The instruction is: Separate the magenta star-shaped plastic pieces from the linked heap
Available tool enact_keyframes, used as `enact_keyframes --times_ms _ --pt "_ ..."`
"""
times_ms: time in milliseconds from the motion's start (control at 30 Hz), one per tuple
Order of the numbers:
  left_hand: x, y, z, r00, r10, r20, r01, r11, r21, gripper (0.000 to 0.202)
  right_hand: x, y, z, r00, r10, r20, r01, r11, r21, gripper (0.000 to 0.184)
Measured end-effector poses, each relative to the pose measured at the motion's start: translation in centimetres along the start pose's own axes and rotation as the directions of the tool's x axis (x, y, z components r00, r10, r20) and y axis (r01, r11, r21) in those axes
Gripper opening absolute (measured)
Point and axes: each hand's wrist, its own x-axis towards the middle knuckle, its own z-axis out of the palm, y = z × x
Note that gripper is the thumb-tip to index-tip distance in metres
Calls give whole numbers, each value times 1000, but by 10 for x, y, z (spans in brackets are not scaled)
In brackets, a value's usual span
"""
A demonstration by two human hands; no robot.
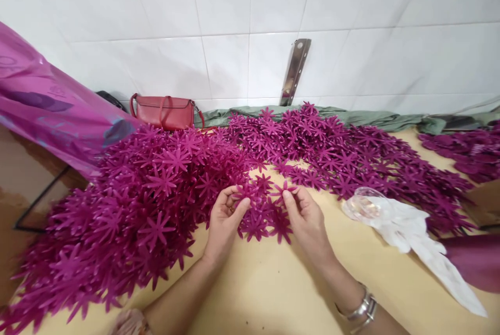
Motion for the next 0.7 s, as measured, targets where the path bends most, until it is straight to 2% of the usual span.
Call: enact_keyframes --times_ms 67,167,233,300,400,500,600,700 --pt "0 0 1 1000 5 -10 -4 999 32 32 -2 1 2 993 -96 63 103 989 -106 30" --pt "-2 3 0 999 18 -29 -17 999 47 23 -4 3 5 964 -236 120 260 931 -257 20" --pt "-5 6 -2 992 117 -41 -110 985 130 14 -4 4 4 956 -270 115 292 908 -302 32" --pt "-9 11 -3 957 291 -14 -272 911 310 2 -1 3 1 952 -277 130 304 902 -305 38" --pt "-14 14 -3 876 478 65 -429 709 559 16 13 0 -10 942 -303 144 334 888 -317 33" --pt "-15 13 -3 834 541 107 -466 588 661 22 43 2 -25 923 -377 81 373 817 -439 25" --pt "-11 10 -5 818 552 163 -482 504 717 25 78 13 -35 904 -403 144 404 691 -600 30" --pt "-8 9 -7 799 585 142 -468 455 758 27 102 22 -32 896 -384 221 427 614 -664 26"
